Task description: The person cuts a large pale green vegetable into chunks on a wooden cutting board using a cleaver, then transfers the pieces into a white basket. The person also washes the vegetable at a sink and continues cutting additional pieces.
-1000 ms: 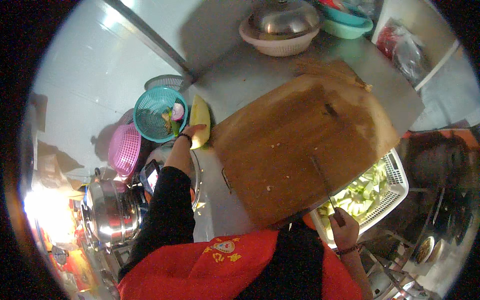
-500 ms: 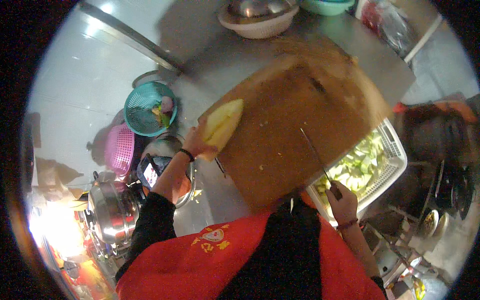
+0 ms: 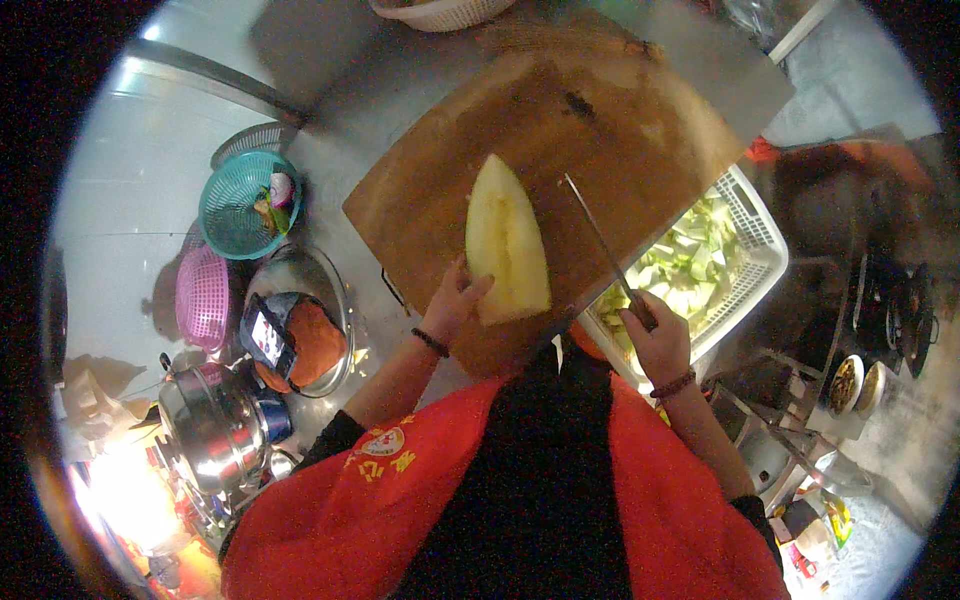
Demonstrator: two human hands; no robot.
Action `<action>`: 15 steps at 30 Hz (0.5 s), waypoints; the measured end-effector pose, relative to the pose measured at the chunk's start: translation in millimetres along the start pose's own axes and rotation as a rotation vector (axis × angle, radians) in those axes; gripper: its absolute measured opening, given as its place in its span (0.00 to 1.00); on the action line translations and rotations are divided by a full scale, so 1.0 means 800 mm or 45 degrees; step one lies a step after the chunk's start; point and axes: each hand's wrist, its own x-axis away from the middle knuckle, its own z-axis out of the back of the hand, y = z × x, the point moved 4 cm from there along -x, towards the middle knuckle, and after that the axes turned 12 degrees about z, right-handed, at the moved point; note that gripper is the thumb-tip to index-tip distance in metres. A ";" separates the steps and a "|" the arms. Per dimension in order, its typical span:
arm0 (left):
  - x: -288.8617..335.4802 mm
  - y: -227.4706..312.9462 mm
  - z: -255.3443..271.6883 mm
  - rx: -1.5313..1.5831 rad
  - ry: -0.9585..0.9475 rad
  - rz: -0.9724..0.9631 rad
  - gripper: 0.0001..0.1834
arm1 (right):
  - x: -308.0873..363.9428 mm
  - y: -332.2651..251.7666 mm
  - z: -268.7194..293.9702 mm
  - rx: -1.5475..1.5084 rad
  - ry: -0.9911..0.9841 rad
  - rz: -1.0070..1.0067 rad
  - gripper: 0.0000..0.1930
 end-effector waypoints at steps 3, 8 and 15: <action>0.031 0.024 0.016 -0.503 0.197 -0.343 0.43 | 0.005 0.002 0.000 -0.047 0.019 -0.002 0.17; 0.033 0.122 0.023 -1.560 0.383 -1.351 0.40 | 0.009 0.010 -0.001 -0.030 0.007 -0.001 0.17; 0.002 0.127 0.010 -1.690 -0.094 -0.639 0.49 | 0.012 0.015 0.000 -0.045 0.040 0.050 0.18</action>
